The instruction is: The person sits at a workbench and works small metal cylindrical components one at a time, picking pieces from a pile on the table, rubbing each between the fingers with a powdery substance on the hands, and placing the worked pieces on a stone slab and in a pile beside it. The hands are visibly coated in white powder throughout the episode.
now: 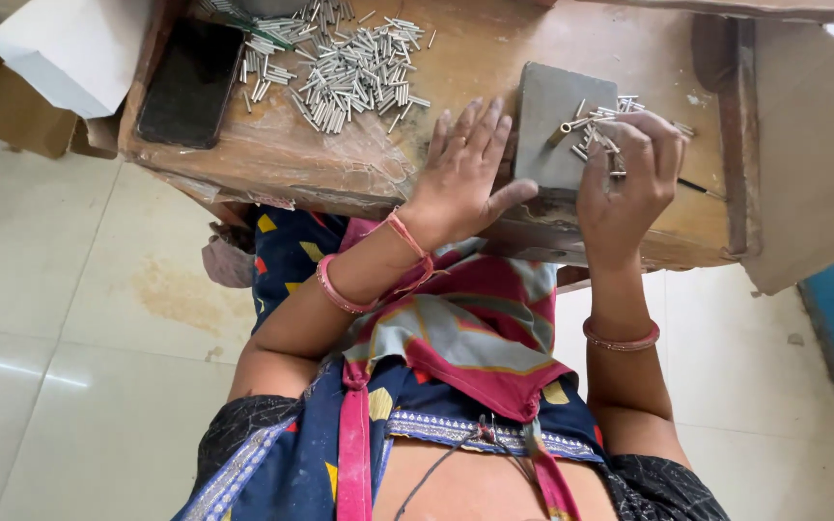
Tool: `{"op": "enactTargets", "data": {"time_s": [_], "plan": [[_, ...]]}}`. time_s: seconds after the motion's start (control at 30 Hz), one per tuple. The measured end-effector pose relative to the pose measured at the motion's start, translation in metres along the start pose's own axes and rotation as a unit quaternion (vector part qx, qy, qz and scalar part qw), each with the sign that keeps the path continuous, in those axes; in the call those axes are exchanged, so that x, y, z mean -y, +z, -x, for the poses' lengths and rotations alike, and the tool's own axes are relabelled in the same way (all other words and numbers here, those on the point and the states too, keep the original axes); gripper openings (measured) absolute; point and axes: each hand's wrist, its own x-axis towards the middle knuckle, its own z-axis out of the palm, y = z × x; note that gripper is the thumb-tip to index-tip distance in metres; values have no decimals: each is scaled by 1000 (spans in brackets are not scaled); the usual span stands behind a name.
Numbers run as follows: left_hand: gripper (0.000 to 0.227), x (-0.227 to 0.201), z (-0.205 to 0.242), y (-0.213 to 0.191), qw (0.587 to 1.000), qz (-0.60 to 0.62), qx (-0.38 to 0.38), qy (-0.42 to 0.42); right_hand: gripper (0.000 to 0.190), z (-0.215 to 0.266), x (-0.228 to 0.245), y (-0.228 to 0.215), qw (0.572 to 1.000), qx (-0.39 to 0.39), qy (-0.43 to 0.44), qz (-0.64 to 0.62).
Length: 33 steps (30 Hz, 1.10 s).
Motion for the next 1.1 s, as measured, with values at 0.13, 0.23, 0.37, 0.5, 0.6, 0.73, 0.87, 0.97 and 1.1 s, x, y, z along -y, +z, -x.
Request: {"op": "enactTargets", "data": {"time_s": [0.13, 0.23, 0.37, 0.5, 0.6, 0.73, 0.87, 0.97, 1.1], "plan": [[80, 6, -20, 0, 902, 406, -87, -115, 10, 6, 20, 7, 989, 77, 46, -120], [79, 3, -36, 19, 750, 631, -108, -167, 12, 5, 31, 16, 981, 148, 4, -125], [69, 1, -49, 57, 547, 818, -100, -150, 16, -6, 40, 21, 974, 217, -51, -30], [57, 12, -34, 28, 622, 747, -166, -165, 14, -12, 42, 23, 969, 243, -45, 1], [21, 5, -11, -22, 811, 531, -171, -175, 14, -10, 40, 28, 963, 266, -43, 23], [15, 6, 4, -34, 907, 396, -121, -75, 12, -7, 31, 35, 962, 269, -38, 28], [21, 10, 2, -28, 934, 342, -98, -29, 13, -6, 27, 36, 969, 245, -40, -1], [18, 10, -3, -19, 945, 314, -73, -62, 14, -3, 27, 37, 974, 219, -46, -14], [18, 14, -9, -12, 941, 325, -71, -55, 14, 4, 20, 38, 982, 175, -50, -49]]}}
